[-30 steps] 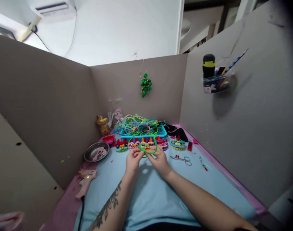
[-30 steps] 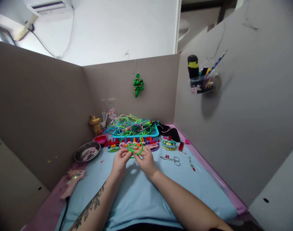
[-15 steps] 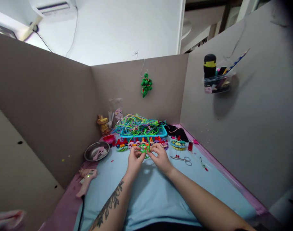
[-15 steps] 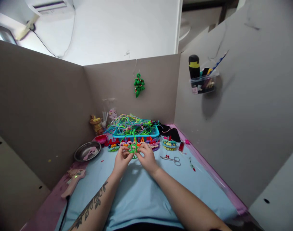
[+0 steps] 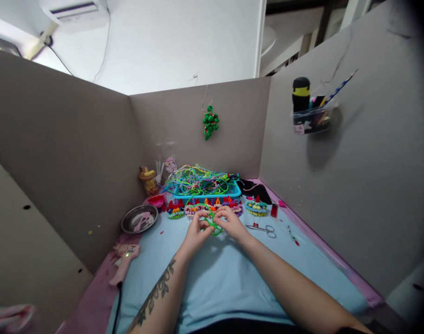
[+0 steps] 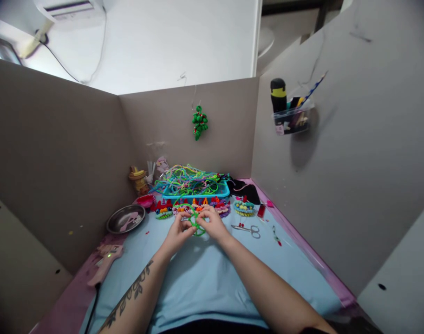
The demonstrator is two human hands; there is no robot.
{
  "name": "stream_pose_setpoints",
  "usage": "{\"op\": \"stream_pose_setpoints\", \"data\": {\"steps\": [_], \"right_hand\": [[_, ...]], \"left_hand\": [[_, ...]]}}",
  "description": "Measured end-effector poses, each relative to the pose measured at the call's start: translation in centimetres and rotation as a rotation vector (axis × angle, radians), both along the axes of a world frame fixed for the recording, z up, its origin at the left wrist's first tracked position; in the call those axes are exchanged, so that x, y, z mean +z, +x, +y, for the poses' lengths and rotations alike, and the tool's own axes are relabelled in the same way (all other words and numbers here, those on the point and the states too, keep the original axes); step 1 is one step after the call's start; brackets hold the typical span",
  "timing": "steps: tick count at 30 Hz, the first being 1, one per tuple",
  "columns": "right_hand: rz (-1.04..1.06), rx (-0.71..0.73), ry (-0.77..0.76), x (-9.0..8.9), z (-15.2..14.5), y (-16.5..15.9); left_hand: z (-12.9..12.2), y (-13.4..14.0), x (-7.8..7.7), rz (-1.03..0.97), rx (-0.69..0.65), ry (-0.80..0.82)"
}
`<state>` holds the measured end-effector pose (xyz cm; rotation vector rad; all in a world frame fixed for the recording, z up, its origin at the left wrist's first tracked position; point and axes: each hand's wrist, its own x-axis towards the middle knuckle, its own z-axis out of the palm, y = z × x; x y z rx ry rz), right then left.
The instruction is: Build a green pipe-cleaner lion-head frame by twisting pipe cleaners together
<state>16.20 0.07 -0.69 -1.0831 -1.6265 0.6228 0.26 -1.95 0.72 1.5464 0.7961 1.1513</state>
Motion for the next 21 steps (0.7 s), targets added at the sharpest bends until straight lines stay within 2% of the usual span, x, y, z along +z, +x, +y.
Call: {"op": "stream_pose_setpoints", "data": {"steps": [3, 7, 9, 12, 15, 18, 21], "right_hand": [[-0.061, -0.011, 0.003, -0.4, 0.2, -0.1], [-0.104, -0.008, 0.054, -0.9, 0.3, -0.4], [-0.082, -0.016, 0.084, -1.0, 0.4, -0.6], [-0.020, -0.055, 0.113, -1.1, 0.3, -0.8], [0.037, -0.119, 0.120, -0.9, 0.1, -1.0], [0.087, -0.178, 0.126, -0.9, -0.1, -1.2], [0.120, -0.177, 0.116, -1.2, -0.1, -1.5]], "left_hand": [[0.3, -0.1, -0.4, 0.021, 0.013, 0.031], [0.6, 0.0, -1.1, 0.100, 0.078, 0.156], [0.7, -0.1, -1.3, 0.134, 0.156, 0.238], [0.6, -0.2, -1.1, 0.193, 0.346, 0.365], [0.3, -0.3, -0.8, 0.248, 0.490, 0.412], [-0.2, -0.1, -0.7, 0.236, 0.463, 0.355], [-0.5, 0.3, -0.7, 0.182, 0.397, 0.292]]}}
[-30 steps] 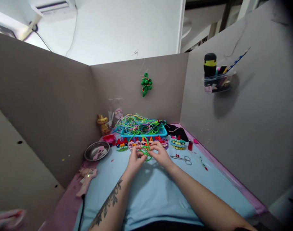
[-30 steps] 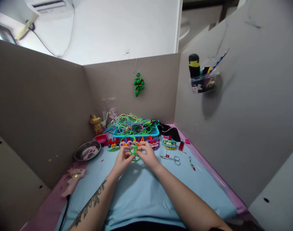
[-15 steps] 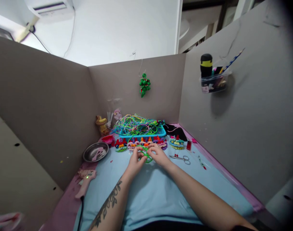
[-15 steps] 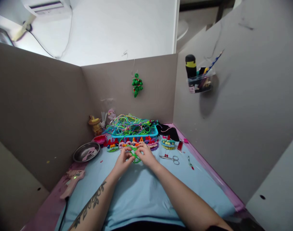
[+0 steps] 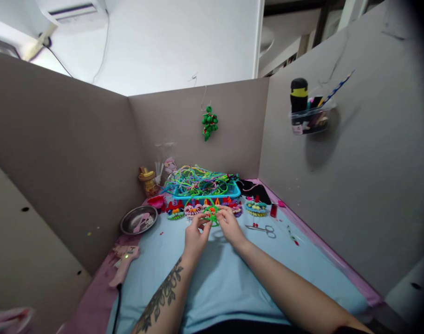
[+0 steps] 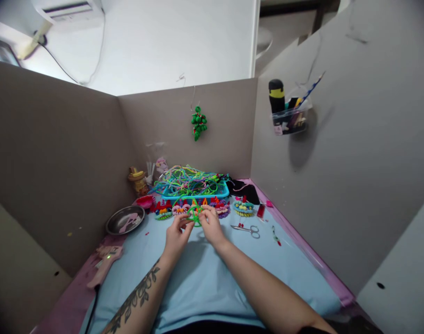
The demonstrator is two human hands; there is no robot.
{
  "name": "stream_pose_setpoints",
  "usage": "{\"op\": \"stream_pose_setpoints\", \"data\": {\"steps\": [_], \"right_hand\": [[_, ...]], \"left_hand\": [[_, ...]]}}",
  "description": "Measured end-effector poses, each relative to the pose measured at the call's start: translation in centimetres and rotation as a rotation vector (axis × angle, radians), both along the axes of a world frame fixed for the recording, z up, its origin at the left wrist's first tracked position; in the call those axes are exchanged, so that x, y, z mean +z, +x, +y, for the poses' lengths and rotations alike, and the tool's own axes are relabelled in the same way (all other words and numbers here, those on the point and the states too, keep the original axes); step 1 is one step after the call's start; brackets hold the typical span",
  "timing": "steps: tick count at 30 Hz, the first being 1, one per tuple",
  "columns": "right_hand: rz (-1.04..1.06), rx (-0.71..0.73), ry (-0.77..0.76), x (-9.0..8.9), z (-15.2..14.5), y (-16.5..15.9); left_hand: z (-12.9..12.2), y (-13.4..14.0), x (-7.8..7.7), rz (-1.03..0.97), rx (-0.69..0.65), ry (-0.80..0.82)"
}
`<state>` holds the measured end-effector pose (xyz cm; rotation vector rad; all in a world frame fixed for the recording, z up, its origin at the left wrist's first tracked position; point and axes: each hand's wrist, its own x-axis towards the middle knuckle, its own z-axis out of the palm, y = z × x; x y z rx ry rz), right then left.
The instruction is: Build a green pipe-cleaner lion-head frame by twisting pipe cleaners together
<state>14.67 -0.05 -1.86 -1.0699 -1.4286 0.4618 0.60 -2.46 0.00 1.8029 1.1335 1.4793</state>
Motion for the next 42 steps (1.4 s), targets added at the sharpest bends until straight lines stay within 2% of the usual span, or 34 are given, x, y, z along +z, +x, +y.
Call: {"op": "stream_pose_setpoints", "data": {"steps": [6, 14, 21, 29, 35, 42], "right_hand": [[0.015, 0.033, -0.019, -0.4, 0.1, -0.4], [-0.016, 0.035, -0.018, 0.0, -0.6, -0.7], [0.065, 0.054, -0.058, 0.3, -0.5, -0.6], [0.188, 0.115, -0.161, 0.6, -0.4, -0.1], [0.070, 0.076, -0.041, 1.2, -1.2, -0.1], [0.093, 0.042, -0.070, 0.5, -0.9, -0.7]], "left_hand": [[0.9, 0.2, -0.1, -0.225, -0.112, -0.199], [1.1, 0.5, -0.2, -0.383, -0.129, -0.339], [0.5, 0.7, 0.4, -0.311, -0.080, -0.380], [0.5, 0.7, 0.6, -0.291, -0.149, -0.379], [0.6, 0.6, 0.7, -0.261, -0.135, -0.419], [0.4, 0.8, 1.0, -0.308, -0.133, -0.439]]}}
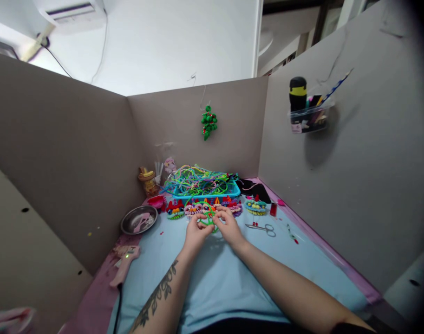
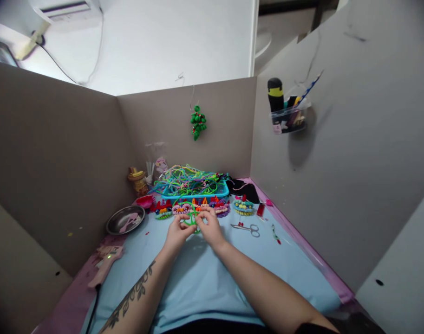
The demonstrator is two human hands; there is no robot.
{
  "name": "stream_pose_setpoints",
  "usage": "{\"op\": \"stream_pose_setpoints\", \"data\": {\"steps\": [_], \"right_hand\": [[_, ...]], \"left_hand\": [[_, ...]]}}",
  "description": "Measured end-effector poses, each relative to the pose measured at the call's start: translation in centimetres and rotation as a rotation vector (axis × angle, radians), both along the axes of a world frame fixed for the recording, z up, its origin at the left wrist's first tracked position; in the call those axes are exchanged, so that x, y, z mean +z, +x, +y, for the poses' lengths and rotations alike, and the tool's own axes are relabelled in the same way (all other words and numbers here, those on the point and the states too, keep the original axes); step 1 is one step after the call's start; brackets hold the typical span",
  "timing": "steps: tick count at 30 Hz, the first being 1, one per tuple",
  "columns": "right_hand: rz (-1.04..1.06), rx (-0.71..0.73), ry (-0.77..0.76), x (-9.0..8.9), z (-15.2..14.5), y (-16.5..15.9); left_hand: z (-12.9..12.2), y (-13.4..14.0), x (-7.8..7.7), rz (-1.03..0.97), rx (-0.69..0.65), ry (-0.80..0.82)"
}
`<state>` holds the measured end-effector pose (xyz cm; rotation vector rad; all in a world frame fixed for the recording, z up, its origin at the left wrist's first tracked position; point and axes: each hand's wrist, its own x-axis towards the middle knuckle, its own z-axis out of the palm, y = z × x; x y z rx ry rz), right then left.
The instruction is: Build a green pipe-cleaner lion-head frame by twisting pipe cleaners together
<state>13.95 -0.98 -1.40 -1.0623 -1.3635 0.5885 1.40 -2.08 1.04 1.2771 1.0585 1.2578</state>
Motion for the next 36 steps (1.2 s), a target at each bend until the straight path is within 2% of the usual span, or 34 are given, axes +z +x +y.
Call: {"op": "stream_pose_setpoints", "data": {"steps": [5, 10, 14, 18, 21, 24, 28, 31, 36], "right_hand": [[0.014, 0.012, 0.015, 0.0, 0.6, 0.5], [0.045, 0.036, 0.047, 0.8, 1.5, 3.0], [-0.116, 0.046, 0.159, 1.7, 1.5, 4.4], [-0.265, 0.171, 0.220, 2.0, 1.2, 4.6], [-0.302, 0.200, 0.237, 1.8, 1.4, 4.5], [-0.303, 0.115, 0.243, 1.8, 1.5, 4.7], [-0.279, 0.054, 0.228, 2.2, 1.3, 5.0], [-0.191, 0.076, 0.191, 2.3, 0.9, 4.6], [0.122, 0.194, 0.017, 2.3, 0.3, 3.3]], "left_hand": [[0.2, -0.2, -0.2, -0.008, 0.027, 0.004], [0.5, -0.8, -0.5, 0.022, -0.010, 0.010], [0.2, -1.1, -0.4, 0.061, -0.194, -0.019], [-0.4, -1.1, -0.3, 0.081, -0.426, -0.064], [-0.6, -1.2, -0.4, 0.088, -0.477, -0.069], [-0.3, -1.2, -0.5, 0.083, -0.419, -0.065], [0.4, -1.2, -0.6, 0.049, -0.183, -0.046], [0.8, -1.3, -0.7, 0.024, -0.072, -0.016], [1.0, -1.4, -0.7, 0.004, -0.006, 0.021]]}}
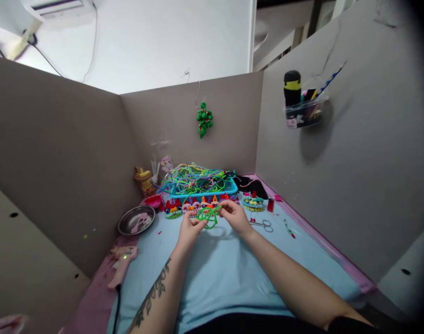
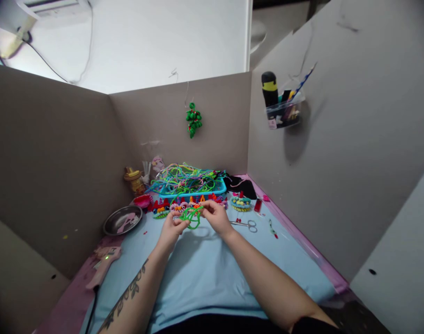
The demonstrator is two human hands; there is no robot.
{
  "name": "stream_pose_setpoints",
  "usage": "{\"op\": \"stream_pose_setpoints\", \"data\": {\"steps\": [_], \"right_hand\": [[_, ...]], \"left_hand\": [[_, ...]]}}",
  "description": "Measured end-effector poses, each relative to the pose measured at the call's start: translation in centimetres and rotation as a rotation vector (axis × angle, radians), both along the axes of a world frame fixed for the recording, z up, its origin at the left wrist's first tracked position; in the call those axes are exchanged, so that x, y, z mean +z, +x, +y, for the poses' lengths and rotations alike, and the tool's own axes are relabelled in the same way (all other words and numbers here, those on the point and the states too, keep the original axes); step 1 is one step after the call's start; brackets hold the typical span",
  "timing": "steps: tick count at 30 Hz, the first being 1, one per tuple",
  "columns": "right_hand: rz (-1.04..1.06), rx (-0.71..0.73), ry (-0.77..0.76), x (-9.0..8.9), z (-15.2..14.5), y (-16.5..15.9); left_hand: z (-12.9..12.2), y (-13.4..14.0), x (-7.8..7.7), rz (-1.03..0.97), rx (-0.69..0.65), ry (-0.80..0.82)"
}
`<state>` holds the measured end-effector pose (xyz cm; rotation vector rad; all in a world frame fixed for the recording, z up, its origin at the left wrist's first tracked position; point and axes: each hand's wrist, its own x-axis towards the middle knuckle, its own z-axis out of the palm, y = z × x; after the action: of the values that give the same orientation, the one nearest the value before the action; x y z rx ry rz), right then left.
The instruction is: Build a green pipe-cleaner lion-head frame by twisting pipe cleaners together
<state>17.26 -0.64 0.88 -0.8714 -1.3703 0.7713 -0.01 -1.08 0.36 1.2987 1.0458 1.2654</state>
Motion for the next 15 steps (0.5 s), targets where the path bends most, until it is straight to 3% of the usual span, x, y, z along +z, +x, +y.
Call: {"op": "stream_pose_setpoints", "data": {"steps": [15], "right_hand": [[0.162, -0.040, -0.011, 0.45, -0.28, -0.53]], "left_hand": [[-0.18, -0.02, 0.00, 0.027, -0.071, -0.030]]}}
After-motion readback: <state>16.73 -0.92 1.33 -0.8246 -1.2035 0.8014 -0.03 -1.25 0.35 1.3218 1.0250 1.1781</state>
